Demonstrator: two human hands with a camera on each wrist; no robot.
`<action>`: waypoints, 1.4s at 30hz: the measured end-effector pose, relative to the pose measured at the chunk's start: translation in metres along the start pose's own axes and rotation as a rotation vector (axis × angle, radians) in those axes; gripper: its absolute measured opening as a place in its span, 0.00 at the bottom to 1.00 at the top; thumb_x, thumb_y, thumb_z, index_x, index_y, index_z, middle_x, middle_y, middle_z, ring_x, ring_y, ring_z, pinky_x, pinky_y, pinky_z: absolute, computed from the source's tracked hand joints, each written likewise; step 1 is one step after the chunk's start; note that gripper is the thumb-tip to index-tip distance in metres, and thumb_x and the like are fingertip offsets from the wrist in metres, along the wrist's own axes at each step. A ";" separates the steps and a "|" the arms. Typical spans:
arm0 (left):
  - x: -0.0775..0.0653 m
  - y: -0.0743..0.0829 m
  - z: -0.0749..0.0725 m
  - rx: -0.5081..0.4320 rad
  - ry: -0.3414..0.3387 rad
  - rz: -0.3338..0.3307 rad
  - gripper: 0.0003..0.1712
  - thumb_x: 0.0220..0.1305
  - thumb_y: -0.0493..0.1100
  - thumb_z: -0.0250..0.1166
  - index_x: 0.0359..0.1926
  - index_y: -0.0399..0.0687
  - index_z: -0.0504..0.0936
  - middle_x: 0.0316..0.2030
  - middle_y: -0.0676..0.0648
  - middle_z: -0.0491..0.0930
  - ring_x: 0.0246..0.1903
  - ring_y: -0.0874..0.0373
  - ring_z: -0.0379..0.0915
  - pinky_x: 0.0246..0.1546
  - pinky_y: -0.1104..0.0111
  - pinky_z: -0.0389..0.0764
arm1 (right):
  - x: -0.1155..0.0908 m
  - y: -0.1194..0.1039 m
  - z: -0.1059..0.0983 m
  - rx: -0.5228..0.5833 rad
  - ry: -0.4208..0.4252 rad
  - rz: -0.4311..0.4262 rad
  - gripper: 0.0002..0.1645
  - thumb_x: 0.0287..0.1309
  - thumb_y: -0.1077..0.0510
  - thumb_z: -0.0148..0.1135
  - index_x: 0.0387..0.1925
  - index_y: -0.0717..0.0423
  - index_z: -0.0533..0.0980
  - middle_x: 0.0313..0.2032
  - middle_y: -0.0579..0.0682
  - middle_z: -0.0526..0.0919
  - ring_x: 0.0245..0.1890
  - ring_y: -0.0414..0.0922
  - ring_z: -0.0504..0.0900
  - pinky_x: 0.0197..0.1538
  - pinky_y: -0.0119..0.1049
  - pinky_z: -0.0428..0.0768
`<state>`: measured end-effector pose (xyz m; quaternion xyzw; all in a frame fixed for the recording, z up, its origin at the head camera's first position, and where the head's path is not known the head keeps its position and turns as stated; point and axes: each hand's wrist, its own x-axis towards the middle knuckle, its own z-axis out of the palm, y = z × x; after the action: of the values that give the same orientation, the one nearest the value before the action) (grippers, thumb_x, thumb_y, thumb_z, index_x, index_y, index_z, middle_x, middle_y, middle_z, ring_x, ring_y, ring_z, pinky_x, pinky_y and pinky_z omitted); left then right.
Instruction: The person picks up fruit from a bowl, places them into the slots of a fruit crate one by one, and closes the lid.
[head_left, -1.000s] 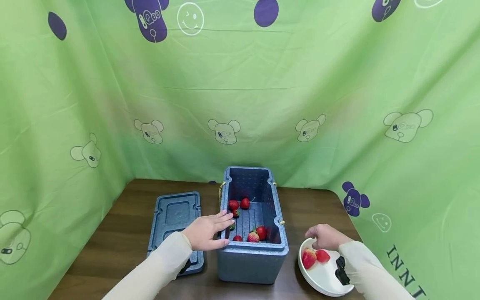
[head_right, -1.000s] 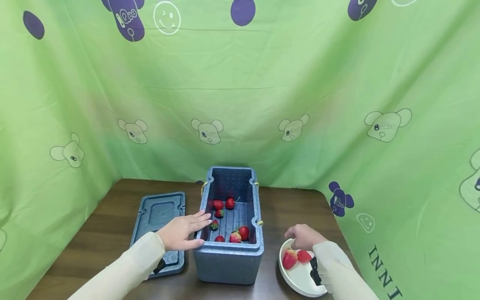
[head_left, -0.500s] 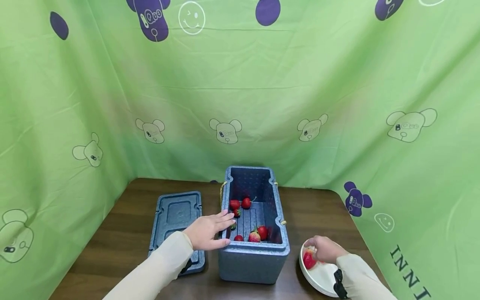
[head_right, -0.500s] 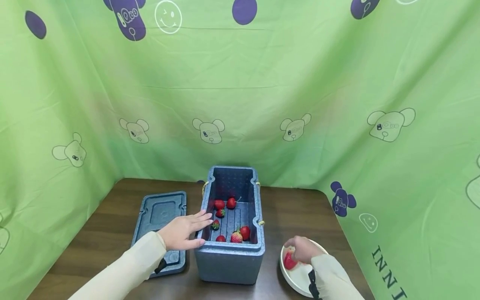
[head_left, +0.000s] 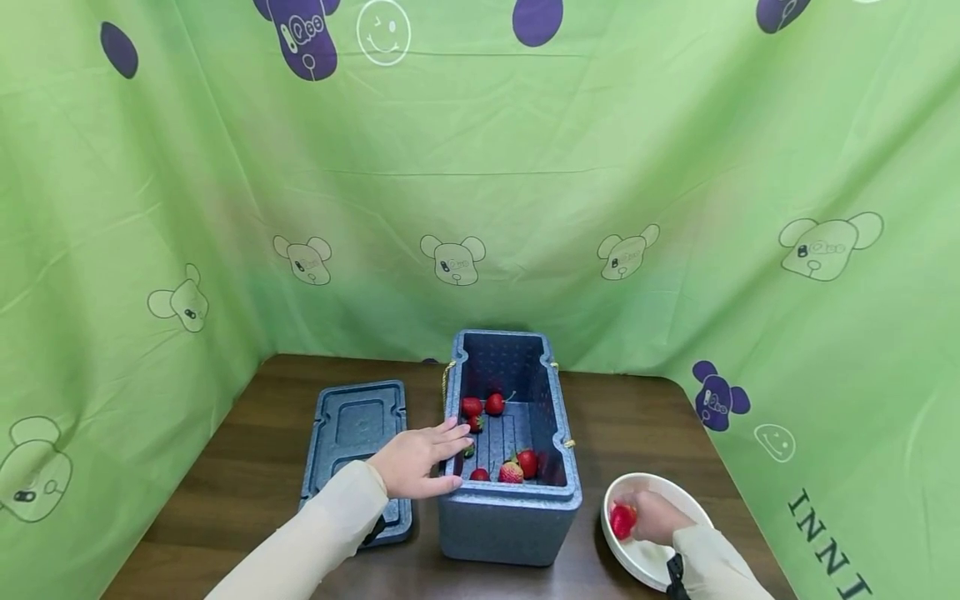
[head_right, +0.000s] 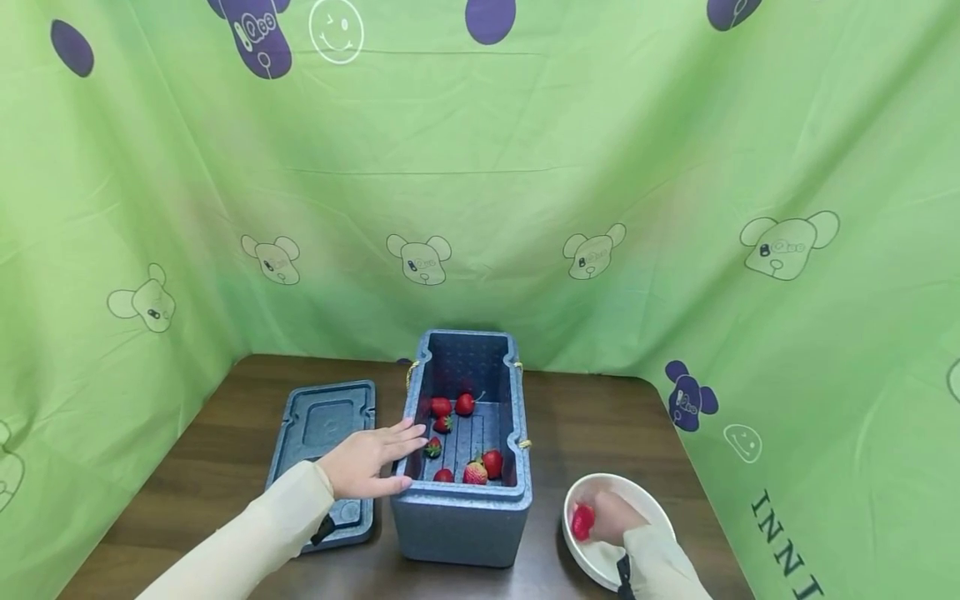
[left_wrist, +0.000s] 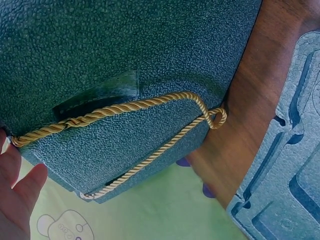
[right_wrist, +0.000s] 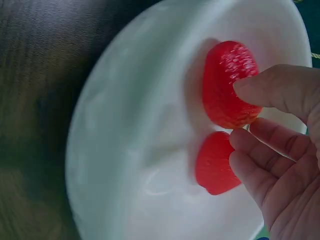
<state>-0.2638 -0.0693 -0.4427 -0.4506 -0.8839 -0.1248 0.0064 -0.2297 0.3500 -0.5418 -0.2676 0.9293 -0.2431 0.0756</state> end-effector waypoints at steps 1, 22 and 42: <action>0.000 0.000 0.000 0.003 0.001 0.001 0.34 0.66 0.59 0.51 0.67 0.47 0.70 0.67 0.48 0.65 0.68 0.52 0.57 0.61 0.60 0.67 | -0.001 0.001 0.002 0.000 0.000 0.000 0.15 0.30 0.73 0.71 0.24 0.59 0.77 0.19 0.41 0.76 0.20 0.29 0.67 0.25 0.29 0.71; 0.003 -0.001 0.001 0.008 0.022 0.027 0.33 0.65 0.58 0.52 0.66 0.46 0.70 0.67 0.48 0.66 0.67 0.52 0.58 0.60 0.60 0.68 | -0.009 0.016 0.023 -0.034 0.023 0.124 0.24 0.25 0.71 0.69 0.36 0.63 0.80 0.26 0.42 0.79 0.25 0.32 0.68 0.32 0.30 0.72; -0.001 -0.002 -0.001 0.008 0.002 0.015 0.34 0.66 0.58 0.52 0.67 0.46 0.70 0.67 0.47 0.65 0.68 0.51 0.57 0.61 0.60 0.67 | -0.008 0.016 0.000 -0.002 0.042 0.077 0.17 0.30 0.67 0.70 0.31 0.61 0.81 0.22 0.37 0.75 0.22 0.29 0.65 0.27 0.29 0.69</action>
<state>-0.2652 -0.0711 -0.4423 -0.4572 -0.8810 -0.1216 0.0104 -0.2300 0.3664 -0.5502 -0.2265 0.9406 -0.2446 0.0649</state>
